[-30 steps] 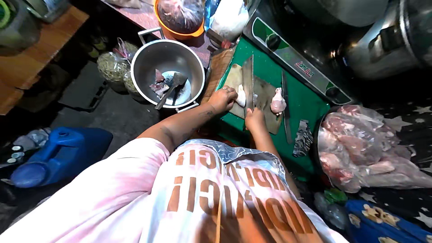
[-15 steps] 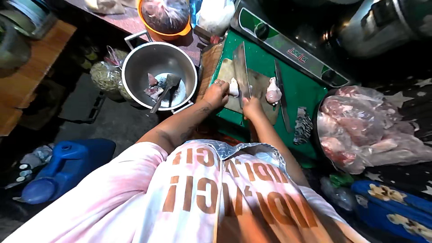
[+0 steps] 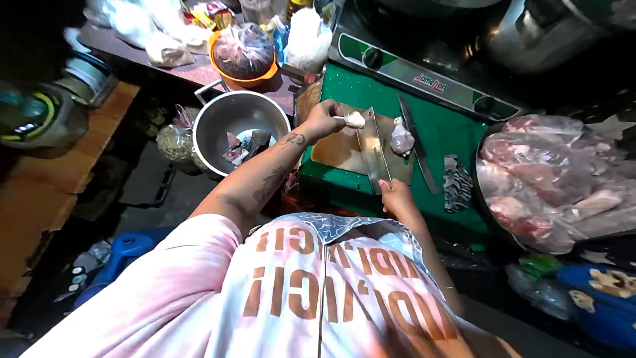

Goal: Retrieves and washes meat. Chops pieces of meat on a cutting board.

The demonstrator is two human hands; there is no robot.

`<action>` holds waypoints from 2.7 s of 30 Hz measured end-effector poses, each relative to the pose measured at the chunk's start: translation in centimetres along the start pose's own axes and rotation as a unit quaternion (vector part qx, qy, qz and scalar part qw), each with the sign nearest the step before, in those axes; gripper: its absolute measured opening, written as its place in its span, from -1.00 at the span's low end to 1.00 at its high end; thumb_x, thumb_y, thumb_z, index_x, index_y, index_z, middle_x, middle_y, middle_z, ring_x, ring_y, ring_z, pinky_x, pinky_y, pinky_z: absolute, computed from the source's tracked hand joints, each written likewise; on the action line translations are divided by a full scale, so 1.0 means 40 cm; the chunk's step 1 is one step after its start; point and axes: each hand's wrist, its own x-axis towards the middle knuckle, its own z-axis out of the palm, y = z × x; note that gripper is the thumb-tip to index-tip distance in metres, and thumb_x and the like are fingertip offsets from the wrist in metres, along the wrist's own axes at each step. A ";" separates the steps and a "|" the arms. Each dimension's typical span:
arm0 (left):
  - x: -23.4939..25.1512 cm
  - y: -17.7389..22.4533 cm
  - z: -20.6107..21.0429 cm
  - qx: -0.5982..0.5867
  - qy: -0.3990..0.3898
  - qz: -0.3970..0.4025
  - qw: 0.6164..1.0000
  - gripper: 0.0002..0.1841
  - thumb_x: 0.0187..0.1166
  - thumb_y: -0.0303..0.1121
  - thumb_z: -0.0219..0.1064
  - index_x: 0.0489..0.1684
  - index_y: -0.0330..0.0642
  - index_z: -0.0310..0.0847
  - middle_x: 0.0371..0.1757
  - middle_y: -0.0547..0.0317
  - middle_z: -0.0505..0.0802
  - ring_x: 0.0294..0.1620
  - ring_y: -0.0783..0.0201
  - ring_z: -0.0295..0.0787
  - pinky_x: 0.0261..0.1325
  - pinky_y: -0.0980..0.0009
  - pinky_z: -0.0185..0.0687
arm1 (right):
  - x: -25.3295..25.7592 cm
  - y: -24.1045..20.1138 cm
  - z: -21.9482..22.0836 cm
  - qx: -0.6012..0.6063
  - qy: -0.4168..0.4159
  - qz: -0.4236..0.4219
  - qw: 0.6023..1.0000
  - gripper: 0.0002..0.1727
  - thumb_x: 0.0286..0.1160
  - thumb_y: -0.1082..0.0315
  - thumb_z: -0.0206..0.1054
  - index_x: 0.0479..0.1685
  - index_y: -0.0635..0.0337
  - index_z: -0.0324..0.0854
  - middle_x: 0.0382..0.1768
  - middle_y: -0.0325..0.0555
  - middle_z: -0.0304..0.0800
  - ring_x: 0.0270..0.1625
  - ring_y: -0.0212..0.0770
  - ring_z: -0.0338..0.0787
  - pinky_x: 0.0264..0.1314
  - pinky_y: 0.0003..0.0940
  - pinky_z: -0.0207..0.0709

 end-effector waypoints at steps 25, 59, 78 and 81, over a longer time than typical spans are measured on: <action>-0.062 -0.162 -0.043 0.291 -0.027 0.065 0.954 -0.75 0.38 -0.62 0.41 -0.01 -0.32 0.81 0.11 -0.21 0.83 0.24 -0.12 0.75 0.42 -0.04 0.58 | -0.112 -0.164 -0.018 0.075 0.181 -0.237 0.952 -0.50 0.88 0.07 0.04 0.10 0.43 0.60 -0.47 0.12 0.68 -0.50 0.02 0.73 -0.30 0.08 0.69; -0.286 -0.269 -0.386 0.307 0.212 -0.107 0.922 -0.62 0.43 -0.32 0.50 0.13 -0.39 0.72 0.12 -0.39 0.78 0.25 -0.31 0.71 0.37 -0.28 0.55 | 0.224 -0.295 0.029 0.026 0.059 -0.099 0.993 -0.45 0.88 -0.01 0.04 0.30 0.38 0.55 -0.09 0.29 0.75 -0.29 0.10 0.82 -0.13 0.11 0.74; 0.178 -0.015 0.271 0.526 -0.189 0.176 0.811 -0.43 0.32 -0.12 0.56 0.36 -0.05 0.63 0.23 -0.26 0.76 0.23 -0.30 0.74 0.19 -0.29 0.60 | -0.092 0.056 -0.123 0.344 0.156 -0.022 0.926 -0.66 0.89 0.11 0.08 -0.03 0.27 0.47 -0.73 -0.23 0.48 -0.78 -0.33 0.59 -0.66 -0.40 0.67; 0.137 -0.012 0.235 0.490 -0.172 0.170 0.837 -0.40 0.26 -0.09 0.60 0.32 -0.07 0.63 0.14 -0.28 0.78 0.15 -0.30 0.77 0.15 -0.31 0.63 | -0.107 0.080 -0.108 0.352 0.142 -0.030 0.925 -0.68 0.89 0.16 0.10 -0.04 0.30 0.48 -0.75 -0.23 0.49 -0.79 -0.33 0.59 -0.67 -0.40 0.67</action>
